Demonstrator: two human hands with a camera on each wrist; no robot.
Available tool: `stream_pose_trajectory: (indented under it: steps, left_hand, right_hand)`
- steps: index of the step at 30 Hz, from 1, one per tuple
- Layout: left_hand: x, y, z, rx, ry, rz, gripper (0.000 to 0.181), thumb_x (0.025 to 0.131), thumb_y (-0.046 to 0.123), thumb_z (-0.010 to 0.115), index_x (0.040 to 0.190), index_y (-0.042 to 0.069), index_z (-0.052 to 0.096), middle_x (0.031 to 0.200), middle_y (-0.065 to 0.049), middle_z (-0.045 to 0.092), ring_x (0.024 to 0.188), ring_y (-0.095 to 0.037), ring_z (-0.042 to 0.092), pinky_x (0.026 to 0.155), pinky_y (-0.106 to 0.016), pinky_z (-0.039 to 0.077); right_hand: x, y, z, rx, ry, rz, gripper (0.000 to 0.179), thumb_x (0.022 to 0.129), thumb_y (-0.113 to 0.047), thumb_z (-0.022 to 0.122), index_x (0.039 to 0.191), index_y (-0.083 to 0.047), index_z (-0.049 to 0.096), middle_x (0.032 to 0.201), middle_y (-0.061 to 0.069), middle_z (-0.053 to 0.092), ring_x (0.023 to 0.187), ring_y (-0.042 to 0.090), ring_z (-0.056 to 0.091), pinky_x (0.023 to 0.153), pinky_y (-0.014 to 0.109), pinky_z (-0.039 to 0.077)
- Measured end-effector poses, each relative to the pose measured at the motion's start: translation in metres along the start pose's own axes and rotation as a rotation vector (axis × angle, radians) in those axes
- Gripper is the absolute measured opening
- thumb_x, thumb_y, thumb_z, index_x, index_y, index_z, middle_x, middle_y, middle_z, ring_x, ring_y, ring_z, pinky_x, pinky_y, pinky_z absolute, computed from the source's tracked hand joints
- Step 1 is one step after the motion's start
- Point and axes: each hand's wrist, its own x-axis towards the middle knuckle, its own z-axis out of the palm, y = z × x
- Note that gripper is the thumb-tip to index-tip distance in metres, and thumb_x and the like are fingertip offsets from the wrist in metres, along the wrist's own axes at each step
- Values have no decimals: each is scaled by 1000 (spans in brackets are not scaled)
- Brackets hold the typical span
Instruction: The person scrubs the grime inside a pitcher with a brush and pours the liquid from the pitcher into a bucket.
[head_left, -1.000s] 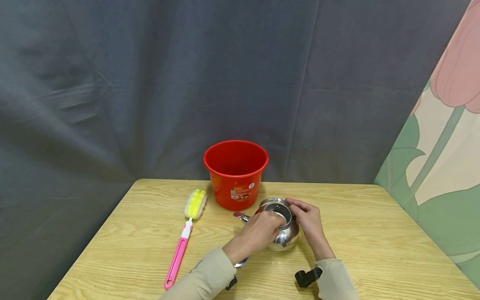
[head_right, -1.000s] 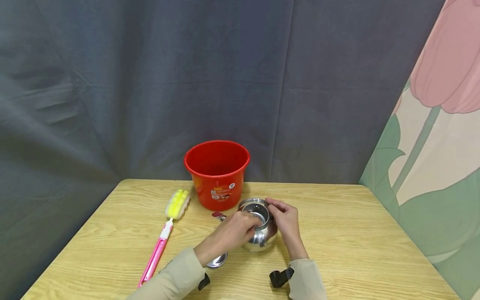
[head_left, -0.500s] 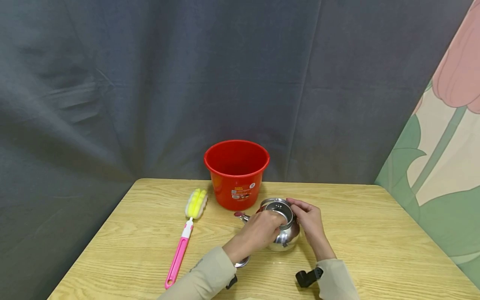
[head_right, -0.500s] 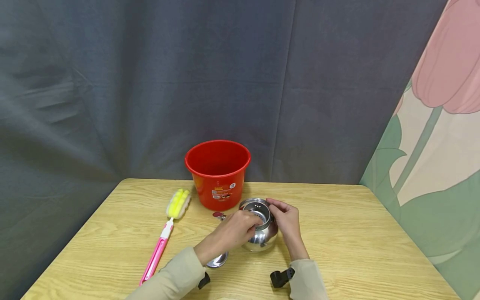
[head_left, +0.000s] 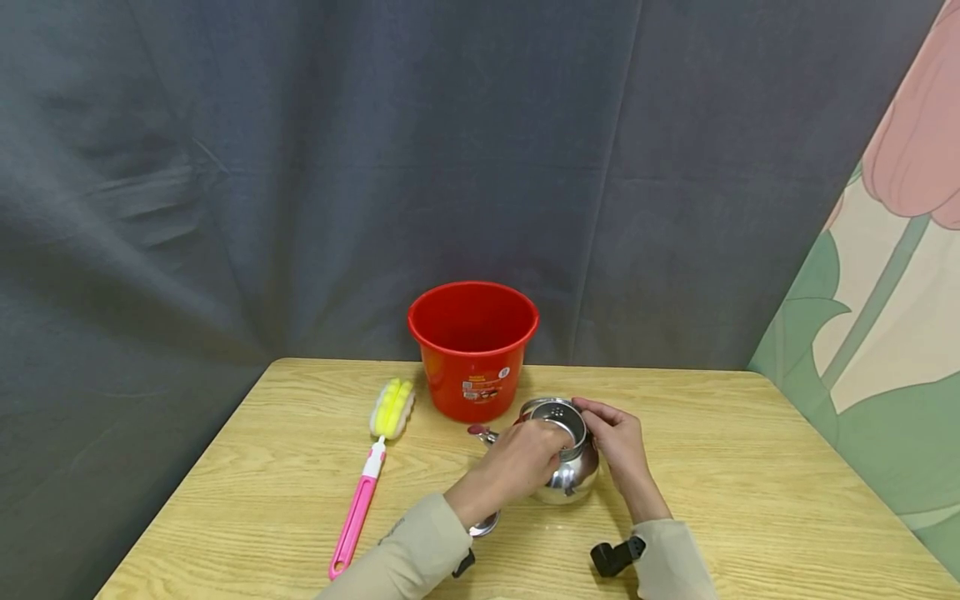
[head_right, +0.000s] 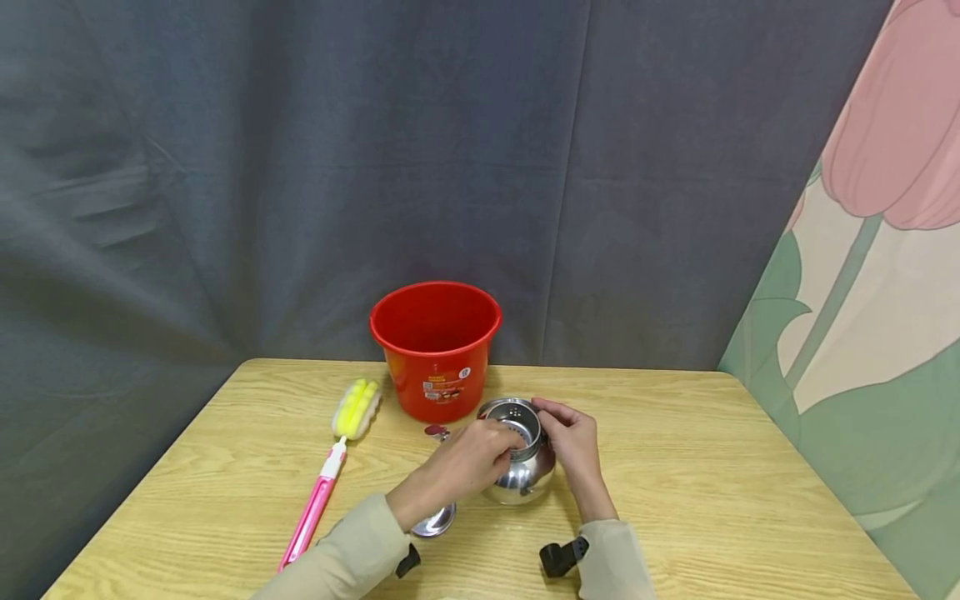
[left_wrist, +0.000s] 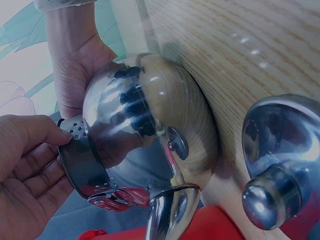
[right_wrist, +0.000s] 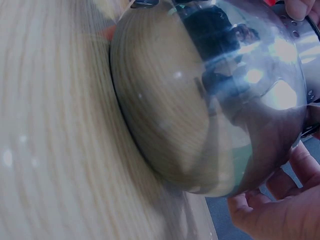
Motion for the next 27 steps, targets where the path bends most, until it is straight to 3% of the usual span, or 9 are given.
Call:
stream_pose_trajectory:
  steps: [17,27]
  left_hand:
    - [2,1,-6,15,45,21,19,80,8,68,96,17,71,90,10,69,87,-7,62,77,-18,48]
    - [1,1,-10,-1,30,6,21,82,9,68,101,16,71,95,9,69,91,-8,63,78,-18,48]
  right_hand:
    - [-1,-2,1,-3,0,14,30,87,-15,65,112,1,66,82,-12,67,64,2,49,54,17,38]
    - [1,1,1,-8,14,16,27,86,-16,65,109,-1,68,84,-12,68,70,4,53,56,18,40]
